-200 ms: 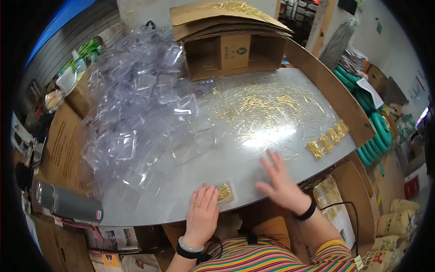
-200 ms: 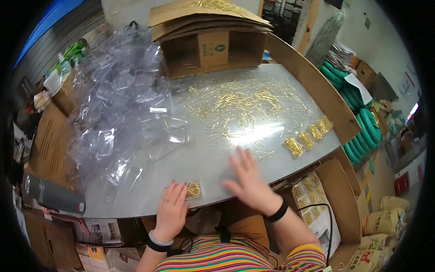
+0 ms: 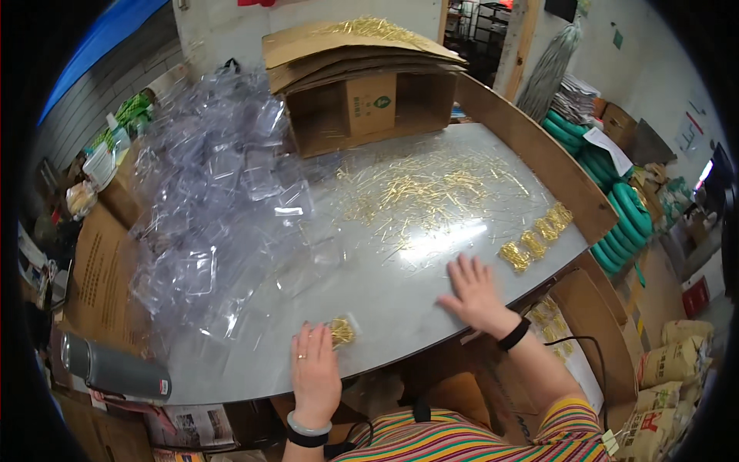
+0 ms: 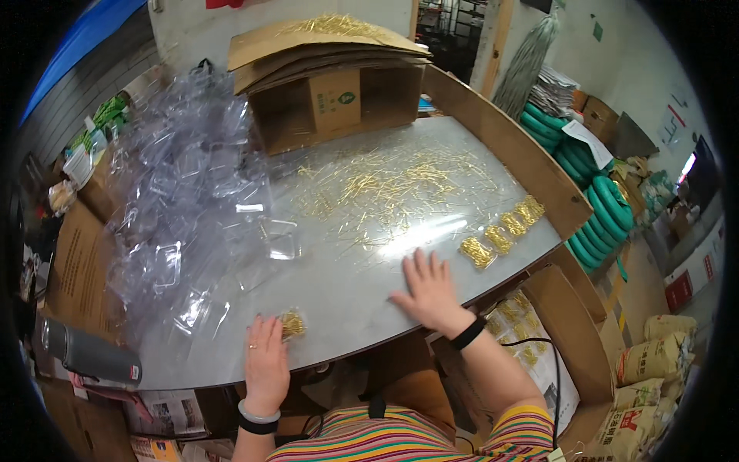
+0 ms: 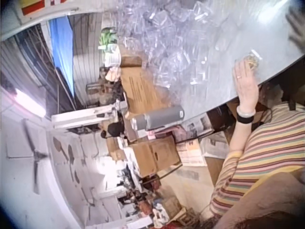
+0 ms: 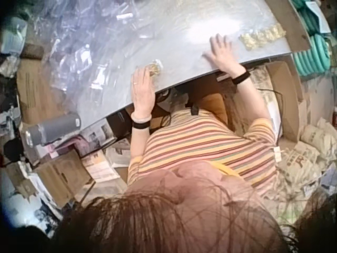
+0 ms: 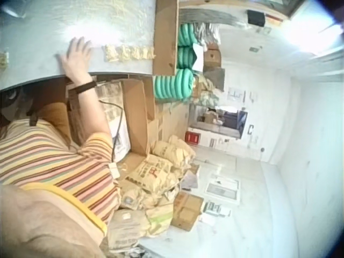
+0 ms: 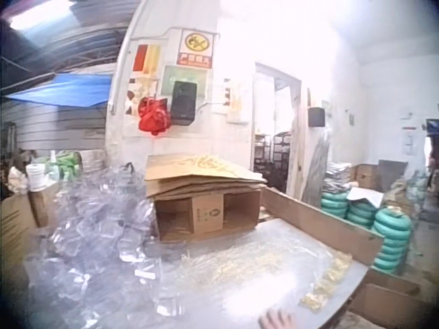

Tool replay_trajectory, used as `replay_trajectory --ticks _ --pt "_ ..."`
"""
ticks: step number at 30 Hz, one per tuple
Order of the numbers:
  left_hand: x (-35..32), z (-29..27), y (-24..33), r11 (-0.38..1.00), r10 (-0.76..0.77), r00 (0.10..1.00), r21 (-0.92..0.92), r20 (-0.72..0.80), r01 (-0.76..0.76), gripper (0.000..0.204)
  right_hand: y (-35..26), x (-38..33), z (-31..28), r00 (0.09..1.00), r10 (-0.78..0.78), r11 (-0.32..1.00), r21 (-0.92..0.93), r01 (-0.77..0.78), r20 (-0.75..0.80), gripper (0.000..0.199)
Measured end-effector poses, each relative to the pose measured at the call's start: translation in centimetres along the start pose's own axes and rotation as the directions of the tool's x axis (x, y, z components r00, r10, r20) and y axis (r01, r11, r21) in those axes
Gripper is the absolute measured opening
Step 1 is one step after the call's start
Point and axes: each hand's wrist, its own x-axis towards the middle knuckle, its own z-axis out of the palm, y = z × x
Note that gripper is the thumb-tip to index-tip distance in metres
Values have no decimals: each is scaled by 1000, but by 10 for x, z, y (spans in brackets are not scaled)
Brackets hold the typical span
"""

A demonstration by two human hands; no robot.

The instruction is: Organizing and packing small metal components into boxes on a fabrication floor.

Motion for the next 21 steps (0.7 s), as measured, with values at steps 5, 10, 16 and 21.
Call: replay_trajectory --ticks 5,10,16,21 --pt "-4 -2 -13 999 -34 999 -15 7 34 46 -30 3 -4 952 -306 923 246 298 -7 74" --pt "-1 -8 -11 997 -44 998 -62 39 46 50 -6 71 -29 970 -243 960 149 239 8 76" --pt "-3 6 -13 997 -31 999 -71 42 34 54 -32 77 -12 918 -346 937 22 349 193 85" --pt "0 -14 -8 997 -47 998 -53 42 49 53 -43 68 4 919 -386 922 69 381 82 81"
